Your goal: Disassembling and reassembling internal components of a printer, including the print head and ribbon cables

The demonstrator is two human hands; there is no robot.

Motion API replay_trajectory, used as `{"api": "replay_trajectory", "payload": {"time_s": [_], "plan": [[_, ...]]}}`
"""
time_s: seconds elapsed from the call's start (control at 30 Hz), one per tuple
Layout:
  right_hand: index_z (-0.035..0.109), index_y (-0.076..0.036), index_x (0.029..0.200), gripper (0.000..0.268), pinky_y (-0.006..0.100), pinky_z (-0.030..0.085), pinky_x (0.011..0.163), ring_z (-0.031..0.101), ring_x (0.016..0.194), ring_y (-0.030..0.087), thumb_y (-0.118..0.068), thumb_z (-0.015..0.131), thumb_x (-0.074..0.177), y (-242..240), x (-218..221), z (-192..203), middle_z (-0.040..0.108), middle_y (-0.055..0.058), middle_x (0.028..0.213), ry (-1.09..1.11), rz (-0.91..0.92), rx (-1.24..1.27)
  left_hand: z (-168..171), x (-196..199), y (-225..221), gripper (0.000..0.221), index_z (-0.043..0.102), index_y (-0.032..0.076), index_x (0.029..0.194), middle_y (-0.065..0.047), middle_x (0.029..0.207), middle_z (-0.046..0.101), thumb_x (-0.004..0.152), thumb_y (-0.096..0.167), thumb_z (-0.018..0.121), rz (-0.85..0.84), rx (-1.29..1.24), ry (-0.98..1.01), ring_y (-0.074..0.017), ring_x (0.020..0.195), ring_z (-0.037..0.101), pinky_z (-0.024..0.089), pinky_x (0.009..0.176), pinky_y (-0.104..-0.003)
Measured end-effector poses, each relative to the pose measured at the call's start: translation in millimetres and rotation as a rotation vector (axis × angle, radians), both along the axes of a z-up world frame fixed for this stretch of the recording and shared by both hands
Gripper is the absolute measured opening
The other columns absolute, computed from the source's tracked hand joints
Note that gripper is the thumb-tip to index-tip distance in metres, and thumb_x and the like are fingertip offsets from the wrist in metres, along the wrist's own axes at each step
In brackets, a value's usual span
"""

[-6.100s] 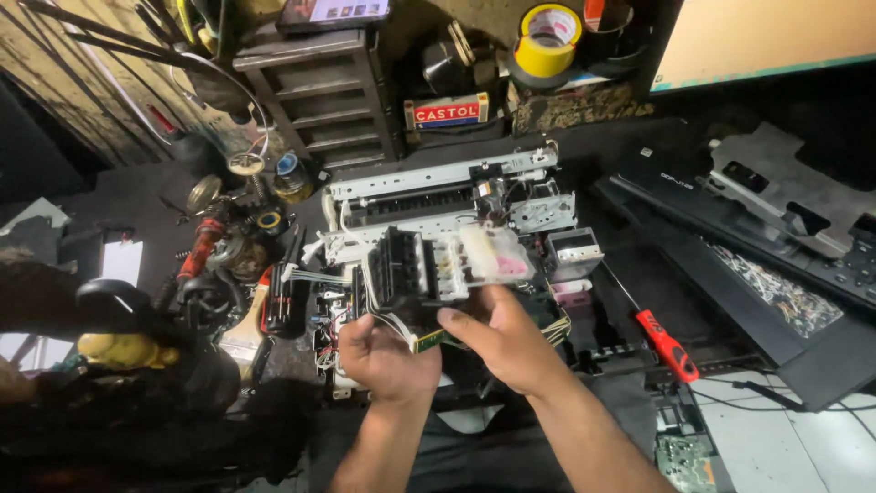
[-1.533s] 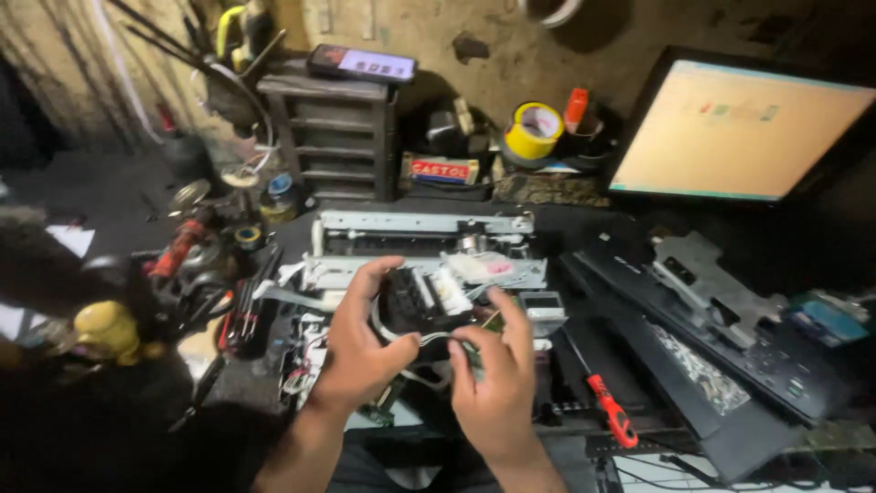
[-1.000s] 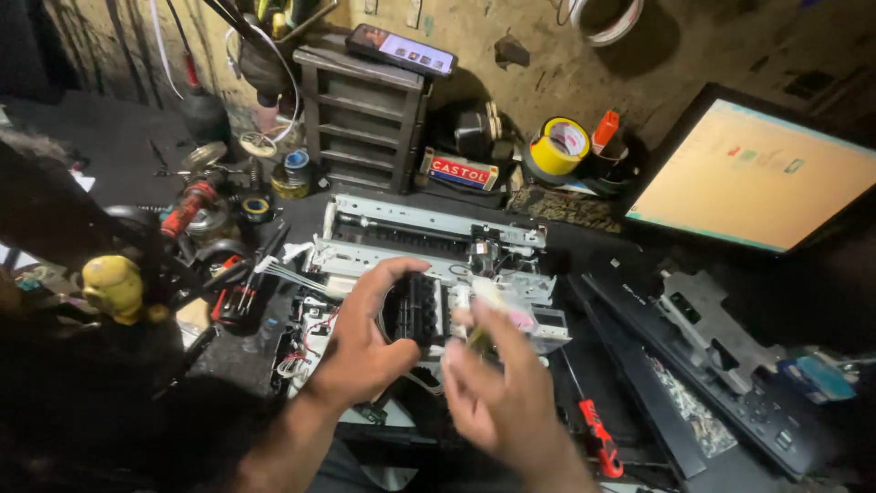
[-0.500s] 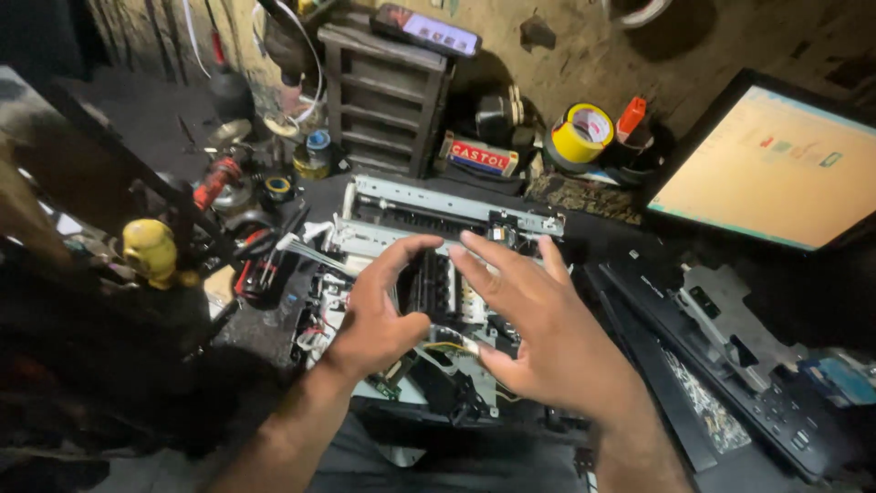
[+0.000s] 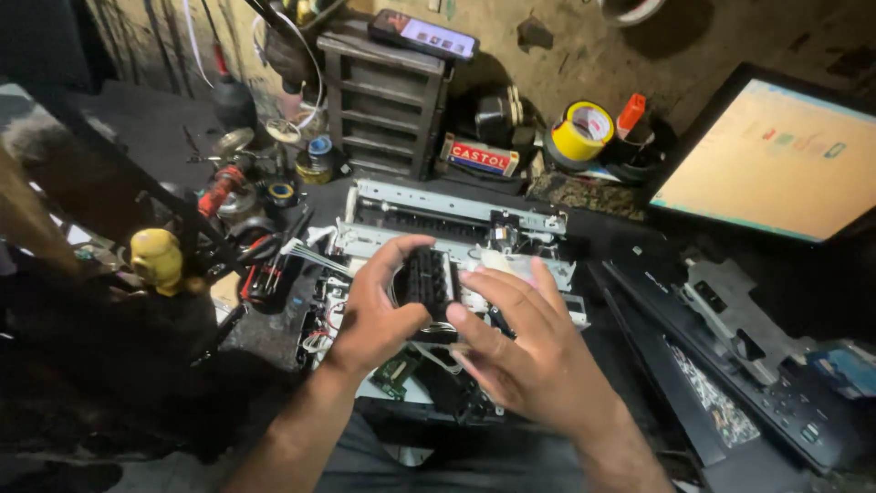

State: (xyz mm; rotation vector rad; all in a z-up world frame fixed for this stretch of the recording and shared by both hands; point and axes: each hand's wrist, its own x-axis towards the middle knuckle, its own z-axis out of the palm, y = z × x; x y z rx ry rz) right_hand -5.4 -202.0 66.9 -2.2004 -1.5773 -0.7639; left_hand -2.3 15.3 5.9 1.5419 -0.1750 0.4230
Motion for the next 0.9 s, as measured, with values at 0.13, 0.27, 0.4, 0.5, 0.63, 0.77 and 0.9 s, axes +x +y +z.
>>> {"api": "replay_trajectory", "payload": {"time_s": [0.13, 0.27, 0.4, 0.5, 0.63, 0.77, 0.9], "plan": [[0.021, -0.027, 0.163, 0.091, 0.070, 0.039, 0.122, 0.060, 0.142, 0.035, -0.012, 0.083, 0.098, -1, 4, 3, 0.052, 0.026, 0.153, -0.008, 0.056, 0.037, -4, 1, -2, 0.065, 0.062, 0.007, 0.127, -0.006, 0.117, 0.067, 0.064, 0.008, 0.077, -0.027, -0.069, -0.024, -0.0150, 0.109, 0.061, 0.046, 0.100, -0.026], [0.061, -0.009, 0.132, 0.056, 0.063, 0.039, 0.116, 0.065, 0.127, 0.032, -0.028, 0.088, 0.086, 4, 8, 6, 0.062, 0.020, 0.139, 0.015, -0.066, 0.038, 2, 0, -2, 0.066, 0.063, 0.006, 0.125, -0.007, 0.113, 0.067, 0.059, 0.004, 0.064, -0.034, -0.074, 0.006, -0.0158, 0.106, 0.061, 0.047, 0.094, -0.026], [0.051, -0.005, 0.144, 0.087, 0.067, 0.034, 0.120, 0.062, 0.131, 0.033, -0.036, 0.096, 0.076, 2, 21, 7, 0.064, 0.015, 0.140, 0.077, -0.103, 0.083, 1, 1, 0, 0.063, 0.062, 0.006, 0.123, -0.005, 0.111, 0.065, 0.060, 0.007, 0.067, -0.059, -0.100, 0.001, -0.0129, 0.103, 0.059, 0.045, 0.091, -0.025], [0.056, -0.006, 0.144, 0.092, 0.066, 0.029, 0.120, 0.056, 0.136, 0.030, -0.047, 0.093, 0.070, 4, 32, 10, 0.066, 0.013, 0.138, 0.160, -0.161, 0.068, 5, -2, -2, 0.060, 0.062, 0.005, 0.121, -0.006, 0.113, 0.067, 0.062, 0.006, 0.067, -0.061, -0.144, -0.028, -0.0141, 0.106, 0.059, 0.046, 0.095, -0.027], [0.061, -0.007, 0.140, 0.097, 0.076, 0.019, 0.118, 0.055, 0.137, 0.032, -0.049, 0.097, 0.060, 10, 40, 18, 0.069, 0.015, 0.133, 0.231, -0.140, 0.063, 3, 0, -1, 0.063, 0.062, 0.004, 0.123, -0.007, 0.113, 0.064, 0.060, 0.007, 0.067, -0.077, -0.163, -0.046, -0.0161, 0.107, 0.058, 0.045, 0.093, -0.028], [0.067, -0.018, 0.134, 0.092, 0.078, -0.010, 0.111, 0.043, 0.146, 0.026, -0.052, 0.096, 0.054, 9, 40, 28, 0.078, 0.002, 0.121, 0.410, -0.279, 0.002, 10, -4, -2, 0.061, 0.059, 0.006, 0.124, -0.009, 0.115, 0.066, 0.064, 0.009, 0.072, -0.099, -0.054, -0.082, -0.0183, 0.109, 0.061, 0.050, 0.096, -0.031], [0.060, -0.015, 0.142, 0.102, 0.083, -0.010, 0.107, 0.040, 0.146, 0.028, -0.055, 0.097, 0.056, -1, 47, 36, 0.071, 0.004, 0.132, 0.382, -0.277, -0.181, 10, -4, -2, 0.066, 0.060, 0.004, 0.128, -0.009, 0.117, 0.068, 0.063, 0.009, 0.071, -0.130, -0.030, -0.092, -0.0182, 0.110, 0.063, 0.051, 0.098, -0.030]]}}
